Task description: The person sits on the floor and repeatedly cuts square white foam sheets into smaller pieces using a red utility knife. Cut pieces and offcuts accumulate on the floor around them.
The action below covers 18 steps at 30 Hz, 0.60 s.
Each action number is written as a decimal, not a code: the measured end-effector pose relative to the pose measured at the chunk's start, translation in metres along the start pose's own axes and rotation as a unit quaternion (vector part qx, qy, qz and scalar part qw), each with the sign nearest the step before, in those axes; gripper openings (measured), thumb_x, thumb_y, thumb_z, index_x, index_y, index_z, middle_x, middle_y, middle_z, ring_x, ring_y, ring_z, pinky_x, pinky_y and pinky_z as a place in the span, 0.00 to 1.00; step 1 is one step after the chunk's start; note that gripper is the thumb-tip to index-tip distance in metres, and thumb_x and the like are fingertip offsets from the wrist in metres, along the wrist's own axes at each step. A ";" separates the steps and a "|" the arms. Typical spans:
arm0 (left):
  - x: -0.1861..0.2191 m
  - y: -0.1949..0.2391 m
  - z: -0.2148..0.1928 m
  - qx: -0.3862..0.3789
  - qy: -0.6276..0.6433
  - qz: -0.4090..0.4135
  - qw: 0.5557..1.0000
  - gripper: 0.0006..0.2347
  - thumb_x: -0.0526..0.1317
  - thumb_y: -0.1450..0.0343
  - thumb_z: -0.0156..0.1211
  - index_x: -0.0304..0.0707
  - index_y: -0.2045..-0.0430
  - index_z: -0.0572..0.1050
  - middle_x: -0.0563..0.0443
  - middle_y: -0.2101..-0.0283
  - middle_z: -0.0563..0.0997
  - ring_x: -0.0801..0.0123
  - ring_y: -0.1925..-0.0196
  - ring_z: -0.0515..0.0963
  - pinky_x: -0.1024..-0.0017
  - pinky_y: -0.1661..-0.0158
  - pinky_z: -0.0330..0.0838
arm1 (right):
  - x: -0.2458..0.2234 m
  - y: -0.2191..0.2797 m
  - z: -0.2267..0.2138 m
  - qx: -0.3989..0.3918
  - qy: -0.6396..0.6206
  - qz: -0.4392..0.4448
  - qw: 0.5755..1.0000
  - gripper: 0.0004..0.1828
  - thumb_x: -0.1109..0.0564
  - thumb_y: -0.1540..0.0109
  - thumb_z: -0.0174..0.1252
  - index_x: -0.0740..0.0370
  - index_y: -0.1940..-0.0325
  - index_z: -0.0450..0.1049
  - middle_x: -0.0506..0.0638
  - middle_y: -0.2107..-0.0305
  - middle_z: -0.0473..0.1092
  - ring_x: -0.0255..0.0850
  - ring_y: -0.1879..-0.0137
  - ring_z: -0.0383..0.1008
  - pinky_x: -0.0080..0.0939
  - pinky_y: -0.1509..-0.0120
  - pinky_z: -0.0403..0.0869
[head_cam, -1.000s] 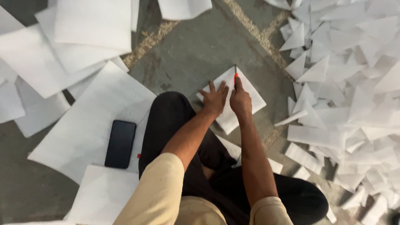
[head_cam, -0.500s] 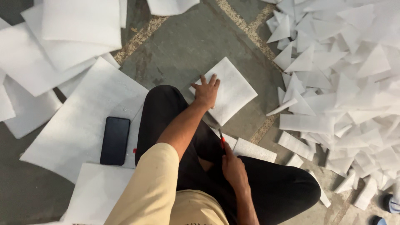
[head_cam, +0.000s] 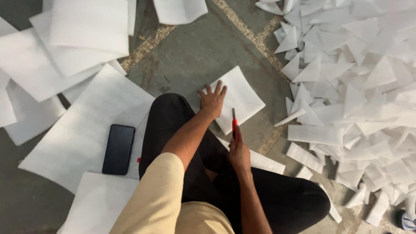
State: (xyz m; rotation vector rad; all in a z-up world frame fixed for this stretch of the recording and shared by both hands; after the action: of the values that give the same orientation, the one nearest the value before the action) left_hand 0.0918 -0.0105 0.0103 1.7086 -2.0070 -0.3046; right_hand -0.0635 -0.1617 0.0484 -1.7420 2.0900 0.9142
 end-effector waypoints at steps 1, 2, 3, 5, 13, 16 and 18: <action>0.000 -0.001 -0.002 -0.001 -0.005 -0.007 1.000 0.52 0.51 0.41 0.78 0.53 0.24 0.44 0.52 0.21 0.38 0.36 0.25 0.49 0.30 0.39 0.58 | -0.001 -0.012 0.002 0.007 0.001 0.007 1.000 0.32 0.55 0.33 0.47 0.45 0.22 0.53 0.67 0.68 0.77 0.62 0.64 0.81 0.62 0.60 0.74; 0.001 -0.002 -0.002 -0.002 -0.011 -0.013 1.000 0.51 0.50 0.40 0.78 0.52 0.24 0.45 0.52 0.21 0.38 0.36 0.25 0.49 0.29 0.39 0.58 | -0.006 -0.026 0.002 0.014 0.002 -0.013 1.000 0.33 0.55 0.32 0.47 0.46 0.22 0.53 0.67 0.68 0.77 0.63 0.65 0.80 0.62 0.61 0.74; 0.001 -0.003 -0.002 -0.002 -0.016 -0.020 1.000 0.50 0.49 0.40 0.77 0.52 0.24 0.46 0.52 0.20 0.39 0.36 0.25 0.50 0.29 0.39 0.58 | -0.011 -0.043 0.002 0.021 0.004 -0.033 0.999 0.33 0.55 0.32 0.47 0.47 0.22 0.52 0.68 0.69 0.77 0.63 0.65 0.80 0.63 0.62 0.74; 0.003 -0.005 0.002 -0.012 -0.007 -0.020 1.000 0.50 0.49 0.39 0.77 0.52 0.25 0.45 0.52 0.20 0.38 0.36 0.25 0.49 0.29 0.39 0.58 | -0.019 -0.077 0.002 0.033 0.020 -0.053 0.998 0.33 0.55 0.32 0.47 0.48 0.22 0.52 0.68 0.69 0.76 0.64 0.65 0.79 0.63 0.63 0.73; 0.002 -0.031 0.029 -0.006 0.005 -0.026 1.000 0.44 0.49 0.34 0.70 0.52 0.25 0.45 0.50 0.21 0.37 0.34 0.25 0.46 0.26 0.40 0.56 | -0.044 -0.180 0.001 0.045 0.082 -0.061 0.994 0.32 0.55 0.32 0.45 0.49 0.22 0.54 0.69 0.67 0.76 0.66 0.63 0.78 0.65 0.58 0.73; 0.002 -0.039 0.038 0.074 0.000 -0.026 0.997 0.37 0.48 0.30 0.63 0.53 0.27 0.48 0.50 0.22 0.39 0.33 0.27 0.47 0.22 0.43 0.57 | -0.048 -0.197 0.005 0.024 0.098 -0.043 0.994 0.31 0.54 0.32 0.46 0.48 0.23 0.55 0.68 0.67 0.77 0.65 0.63 0.79 0.64 0.58 0.74; 0.001 -0.040 0.039 0.113 0.002 -0.022 0.993 0.34 0.48 0.29 0.61 0.53 0.28 0.50 0.49 0.23 0.41 0.32 0.28 0.49 0.19 0.44 0.56 | -0.059 -0.204 0.002 0.036 0.103 -0.072 0.991 0.30 0.54 0.33 0.47 0.50 0.24 0.56 0.68 0.66 0.77 0.65 0.62 0.78 0.64 0.57 0.74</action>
State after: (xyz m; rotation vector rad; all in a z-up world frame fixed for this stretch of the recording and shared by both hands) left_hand 0.1068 -0.0248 -0.0412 1.8900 -2.0676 -0.0906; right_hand 0.1441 -0.1300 0.0208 -1.9926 2.0559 0.6362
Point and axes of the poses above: each hand's wrist, its own y-axis away from the middle knuckle, its own z-axis out of the palm, x = y × z, the point moved 6 cm from there along -y, towards the middle knuckle
